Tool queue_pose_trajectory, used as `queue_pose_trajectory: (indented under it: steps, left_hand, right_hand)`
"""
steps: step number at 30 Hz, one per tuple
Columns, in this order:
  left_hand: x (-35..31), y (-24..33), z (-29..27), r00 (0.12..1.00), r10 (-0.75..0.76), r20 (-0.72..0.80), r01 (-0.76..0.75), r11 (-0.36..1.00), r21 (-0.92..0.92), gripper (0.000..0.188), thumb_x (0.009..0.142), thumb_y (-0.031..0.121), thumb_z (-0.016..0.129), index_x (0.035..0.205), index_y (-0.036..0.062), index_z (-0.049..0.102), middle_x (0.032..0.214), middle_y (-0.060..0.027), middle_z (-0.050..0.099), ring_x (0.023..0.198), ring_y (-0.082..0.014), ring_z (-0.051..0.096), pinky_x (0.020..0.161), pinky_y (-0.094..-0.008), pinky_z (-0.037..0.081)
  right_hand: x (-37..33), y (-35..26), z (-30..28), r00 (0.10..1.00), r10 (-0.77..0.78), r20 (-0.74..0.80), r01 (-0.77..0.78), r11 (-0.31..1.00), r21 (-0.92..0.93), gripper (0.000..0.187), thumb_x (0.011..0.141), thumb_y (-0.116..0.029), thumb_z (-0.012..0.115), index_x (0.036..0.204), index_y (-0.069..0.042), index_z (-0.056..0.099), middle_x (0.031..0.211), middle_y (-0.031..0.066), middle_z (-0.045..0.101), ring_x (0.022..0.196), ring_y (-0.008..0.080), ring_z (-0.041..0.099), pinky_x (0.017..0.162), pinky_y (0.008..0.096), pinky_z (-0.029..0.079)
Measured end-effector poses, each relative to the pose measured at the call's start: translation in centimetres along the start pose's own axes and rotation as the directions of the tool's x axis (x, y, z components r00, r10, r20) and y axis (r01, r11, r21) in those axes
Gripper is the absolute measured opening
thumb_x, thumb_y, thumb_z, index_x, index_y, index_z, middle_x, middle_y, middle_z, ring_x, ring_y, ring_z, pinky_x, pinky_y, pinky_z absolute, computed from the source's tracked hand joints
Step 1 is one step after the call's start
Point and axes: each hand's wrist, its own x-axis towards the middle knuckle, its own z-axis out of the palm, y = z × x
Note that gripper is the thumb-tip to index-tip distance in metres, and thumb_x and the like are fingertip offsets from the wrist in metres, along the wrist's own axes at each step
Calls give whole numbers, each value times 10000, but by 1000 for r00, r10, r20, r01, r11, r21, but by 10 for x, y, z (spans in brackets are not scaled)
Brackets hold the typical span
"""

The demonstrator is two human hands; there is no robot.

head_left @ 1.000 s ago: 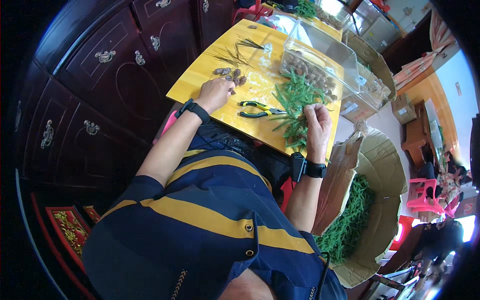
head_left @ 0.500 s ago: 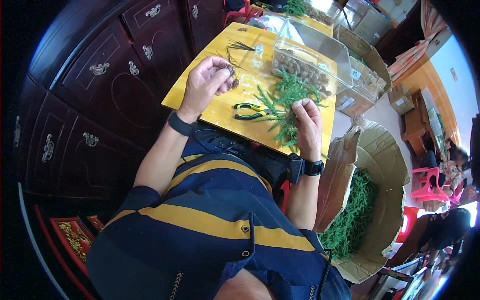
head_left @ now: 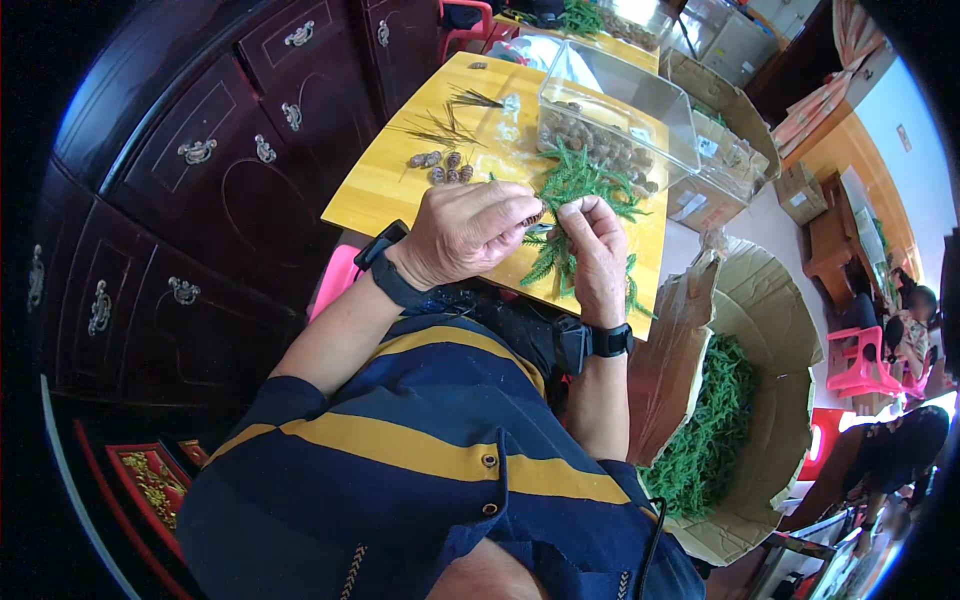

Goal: Trimming green stems and sorting them into a plastic container.

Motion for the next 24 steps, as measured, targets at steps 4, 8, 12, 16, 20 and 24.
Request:
queue_pose_trajectory:
  steps: [4, 8, 12, 16, 20, 24]
  left_hand:
    - [0, 1, -2, 1000, 0, -15, 0, 1000, -12, 311, 743, -52, 708, 1032, 54, 662, 919, -108, 703, 757, -264, 712, 629, -332, 567]
    - [-5, -1, 3, 1000, 27, 4, -27, 999, 21, 340, 738, 4, 726, 1061, 94, 668, 966, -77, 705, 755, -250, 714, 631, -333, 574]
    - [-5, 3, 0, 1000, 17, 20, -17, 1000, 13, 357, 734, 2, 724, 1073, 102, 672, 989, -73, 705, 758, -248, 715, 631, -331, 576]
    - [-6, 2, 2, 998, 54, 41, -54, 999, 6, 380, 724, -49, 717, 1077, 84, 676, 996, -97, 699, 767, -242, 711, 619, -322, 566]
    - [-7, 3, 1, 997, 54, 63, -55, 998, 13, 392, 723, -50, 717, 1088, 88, 679, 1006, -97, 699, 783, -246, 712, 625, -323, 568]
    - [-8, 0, 3, 996, 76, 43, -78, 996, 38, 409, 716, 9, 736, 1103, 129, 682, 1056, -68, 691, 725, -221, 701, 613, -311, 572]
  right_hand:
    - [-2, -4, 5, 1000, -10, -20, 10, 1000, 6, 87, 964, -164, 647, 931, -101, 597, 821, -61, 584, 731, 44, 570, 652, 194, 419]
    - [-3, -7, 8, 999, -14, -42, 14, 1000, -7, 87, 962, -174, 651, 928, -105, 608, 812, -68, 585, 725, 30, 545, 635, 184, 383]
    - [-2, -5, 7, 999, -24, -46, 23, 1000, -13, 90, 959, -186, 657, 926, -112, 619, 811, -77, 587, 715, 15, 513, 625, 179, 356]
    - [-2, -3, 5, 999, -26, -44, 25, 1000, -11, 91, 956, -195, 663, 930, -117, 625, 814, -85, 586, 706, 6, 491, 622, 179, 349]
    - [-1, -2, 4, 999, -11, -41, 10, 1000, -22, 93, 954, -199, 666, 936, -118, 626, 813, -89, 583, 703, 4, 485, 621, 179, 347]
    - [-1, -2, 5, 999, -9, -35, 9, 1000, -23, 93, 954, -200, 666, 938, -118, 625, 818, -90, 584, 710, 3, 487, 619, 178, 348]
